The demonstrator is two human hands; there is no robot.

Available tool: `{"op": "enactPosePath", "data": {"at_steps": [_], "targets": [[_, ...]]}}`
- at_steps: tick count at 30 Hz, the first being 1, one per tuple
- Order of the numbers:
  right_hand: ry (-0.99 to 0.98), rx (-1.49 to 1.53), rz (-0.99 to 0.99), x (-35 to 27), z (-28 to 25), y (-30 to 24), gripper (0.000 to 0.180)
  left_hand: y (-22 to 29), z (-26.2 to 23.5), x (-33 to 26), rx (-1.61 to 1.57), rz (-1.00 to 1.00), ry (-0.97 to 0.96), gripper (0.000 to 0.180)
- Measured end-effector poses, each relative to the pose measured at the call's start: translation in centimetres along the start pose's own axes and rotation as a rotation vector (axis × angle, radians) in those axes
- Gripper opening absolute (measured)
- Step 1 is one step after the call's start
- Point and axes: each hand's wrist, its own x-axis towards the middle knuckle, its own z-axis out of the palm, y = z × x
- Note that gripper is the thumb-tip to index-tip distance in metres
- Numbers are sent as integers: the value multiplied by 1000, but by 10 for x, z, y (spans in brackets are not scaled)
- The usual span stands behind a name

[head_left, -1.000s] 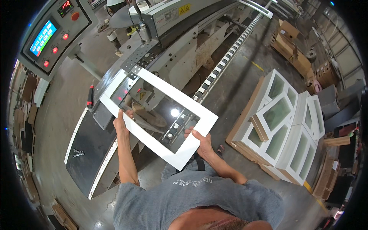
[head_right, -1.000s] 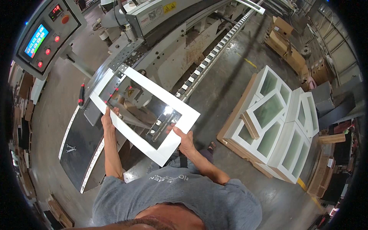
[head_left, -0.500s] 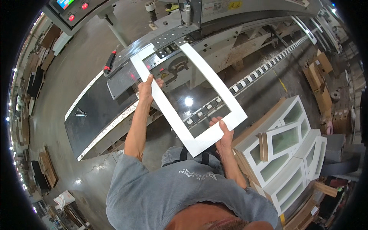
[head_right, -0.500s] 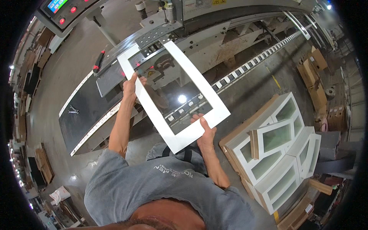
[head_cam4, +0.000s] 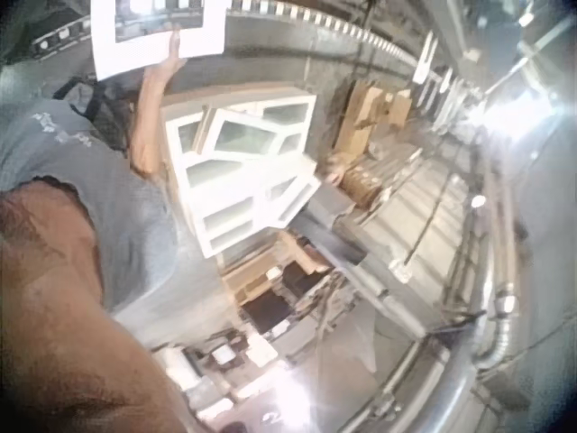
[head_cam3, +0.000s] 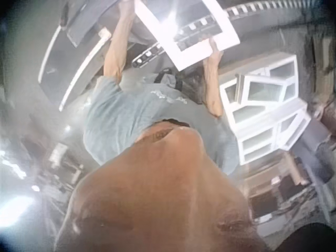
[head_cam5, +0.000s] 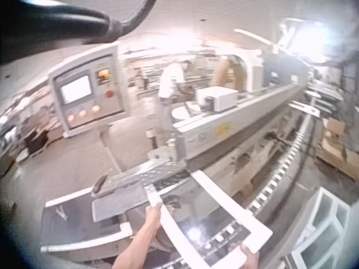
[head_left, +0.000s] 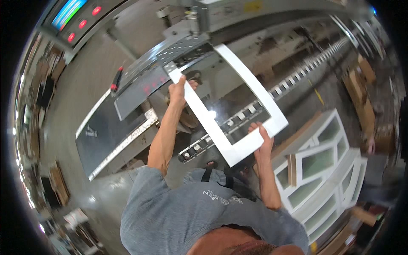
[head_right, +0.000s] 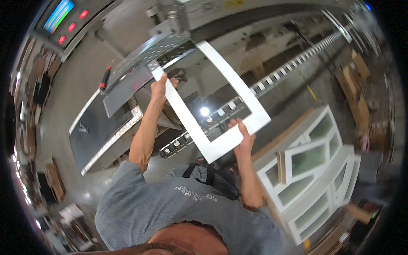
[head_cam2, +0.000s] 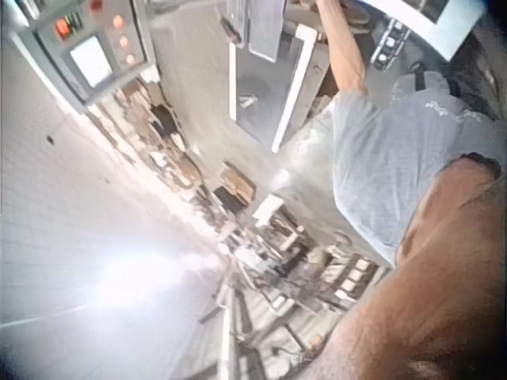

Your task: The person repeatedly picks up white window frames from a stack, places them on a machine table, and returns them to the stack. The person handles the frames by hand without using tools.

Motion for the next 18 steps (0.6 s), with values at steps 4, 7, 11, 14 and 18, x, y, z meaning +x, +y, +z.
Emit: {"op": "enactPosePath", "data": {"at_steps": [4,7,11,14,18], "targets": [[-27,59,21,34,-17,-19,44,-28,26,34,25,-55,-46,29],[-17,57,-53,57,-37,-26,42,-38,39,63,117,-56,-116,34],[82,183,-54,39,-86,-42,53,-32,65,79,192,-54,7,34],[328,344,31,21,-204,-18,68,-30,75,79,539,49,100,29],[792,562,30,8,-369,15,76,-33,137,-101,543,601,-182,14]]}}
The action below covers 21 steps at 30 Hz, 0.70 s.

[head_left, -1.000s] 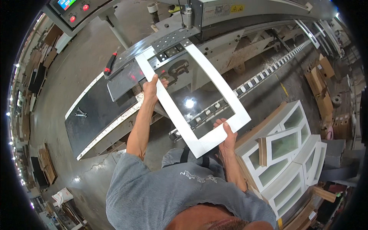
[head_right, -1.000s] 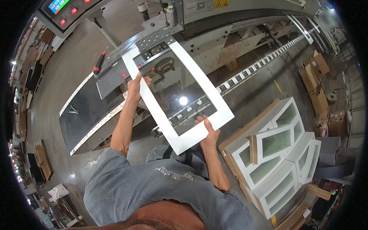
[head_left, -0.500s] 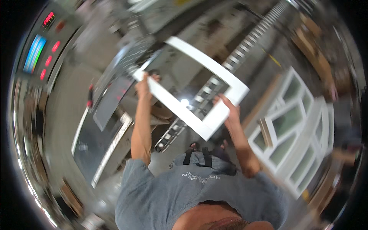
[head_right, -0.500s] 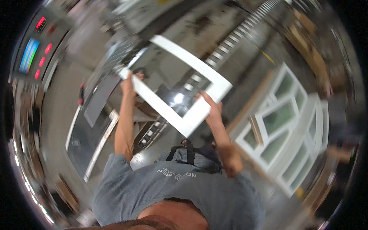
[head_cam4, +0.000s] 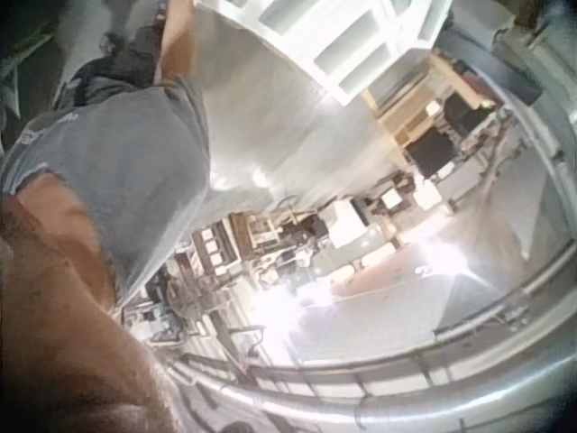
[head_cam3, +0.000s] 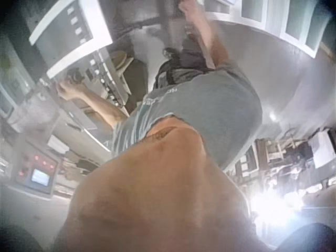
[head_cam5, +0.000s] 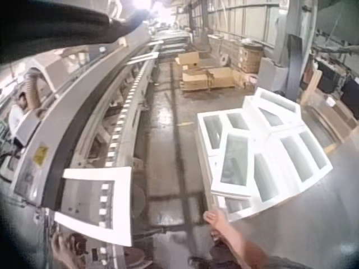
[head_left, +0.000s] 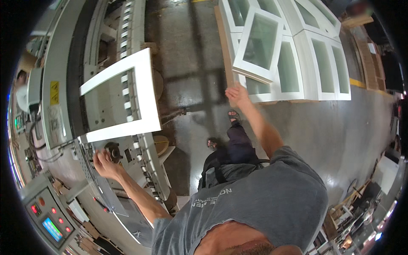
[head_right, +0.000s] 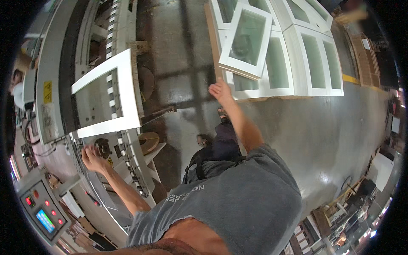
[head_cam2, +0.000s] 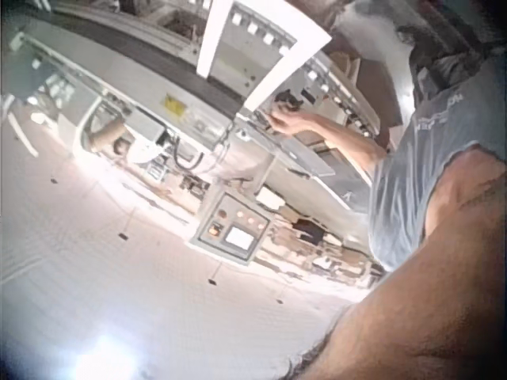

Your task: The person repeatedly picks up white window frames from a stack, places them on a machine table, and returns them to the stack. The person handles the frames by hand without using tools.

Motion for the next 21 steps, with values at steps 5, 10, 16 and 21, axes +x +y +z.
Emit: {"op": "enactPosePath", "data": {"at_steps": [5,10,16,21], "targets": [[238,172,-120,65,-68,-76,89,7,30,-170,209,-83,-428,13],[216,216,-75,136,-97,-94,78,-35,30,-281,181,-687,-642,19],[416,310,-167,182,-69,-114,60,-51,39,-311,126,-800,-510,14],[366,331,-223,180,-84,-120,42,-49,49,-300,135,-769,-474,13]]}}
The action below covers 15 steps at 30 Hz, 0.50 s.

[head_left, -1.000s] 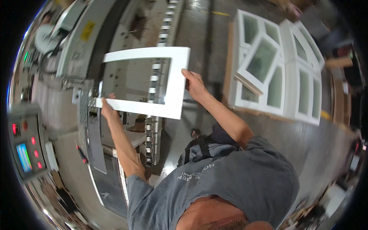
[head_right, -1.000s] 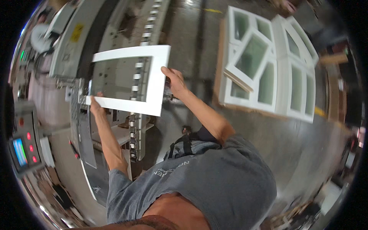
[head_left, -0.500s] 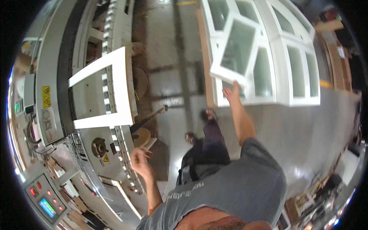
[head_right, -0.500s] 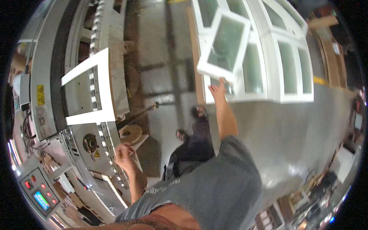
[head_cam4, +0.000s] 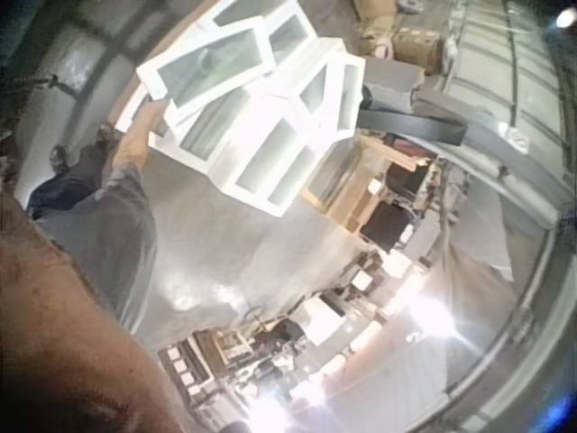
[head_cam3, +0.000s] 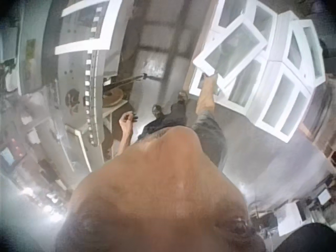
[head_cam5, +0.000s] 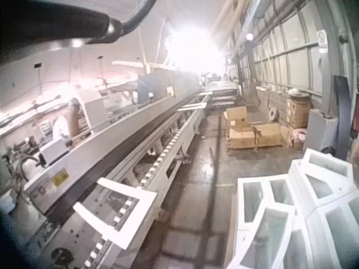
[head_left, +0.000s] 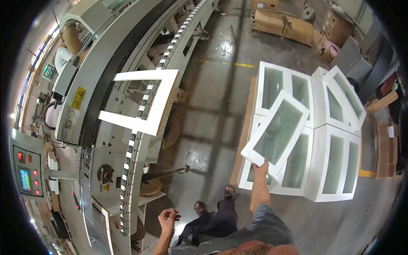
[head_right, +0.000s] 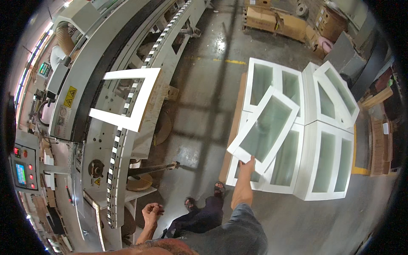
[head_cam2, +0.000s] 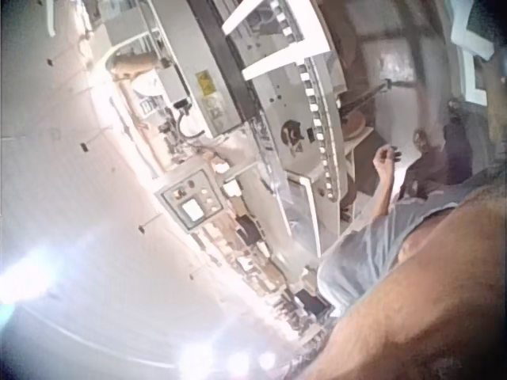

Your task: The person repeatedly picks up white window frames from a stack, places them on a machine table, and returns them to the stack. The person handles the frames by hand without using tools.

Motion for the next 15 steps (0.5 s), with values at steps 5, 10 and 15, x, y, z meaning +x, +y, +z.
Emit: {"op": "enactPosePath", "data": {"at_steps": [5,10,15], "targets": [[-73,69,-147,-38,-29,10,30,7,23,2,44,26,-43,13],[-239,170,-72,-71,-93,-11,31,20,54,2,48,46,-163,18],[-453,97,-209,-128,-112,-60,39,15,75,10,49,41,-269,19]]}}
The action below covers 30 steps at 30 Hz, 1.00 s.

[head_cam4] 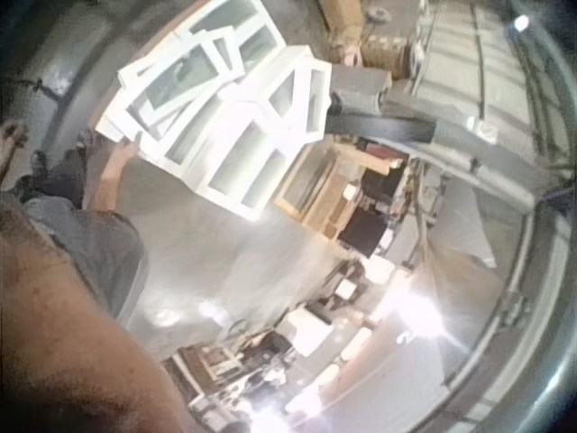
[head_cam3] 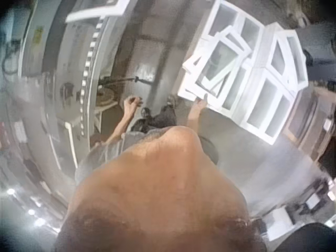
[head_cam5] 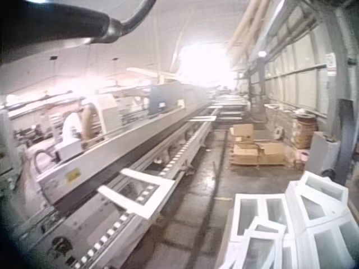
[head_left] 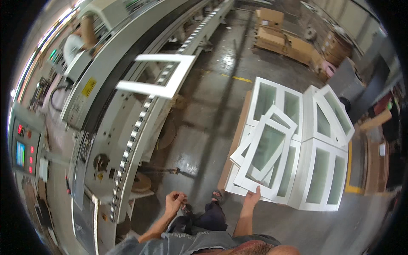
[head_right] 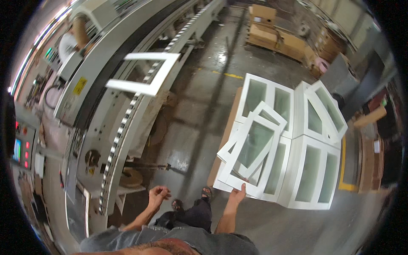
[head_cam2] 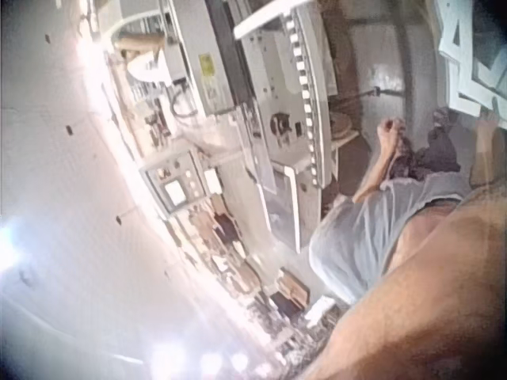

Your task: The person repeatedly picks up white window frames from a stack, places them on a machine table, and returns them to the stack. The person handles the frames by hand without using tools.

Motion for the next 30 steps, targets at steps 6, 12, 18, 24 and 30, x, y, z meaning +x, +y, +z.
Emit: {"op": "enactPosePath", "data": {"at_steps": [6,12,18,24,30], "targets": [[-363,-125,-66,-39,40,-90,48,31,29,17,-2,94,-69,23],[-457,-361,-100,-210,76,-165,65,66,55,25,-262,138,-275,45],[-496,-455,-58,-303,60,-184,76,114,20,-36,-619,224,-561,62],[-785,-464,297,-357,86,-135,68,106,-114,-112,-841,414,9,38],[-972,-585,587,-411,114,-49,72,53,-241,-182,-871,403,434,26]]}}
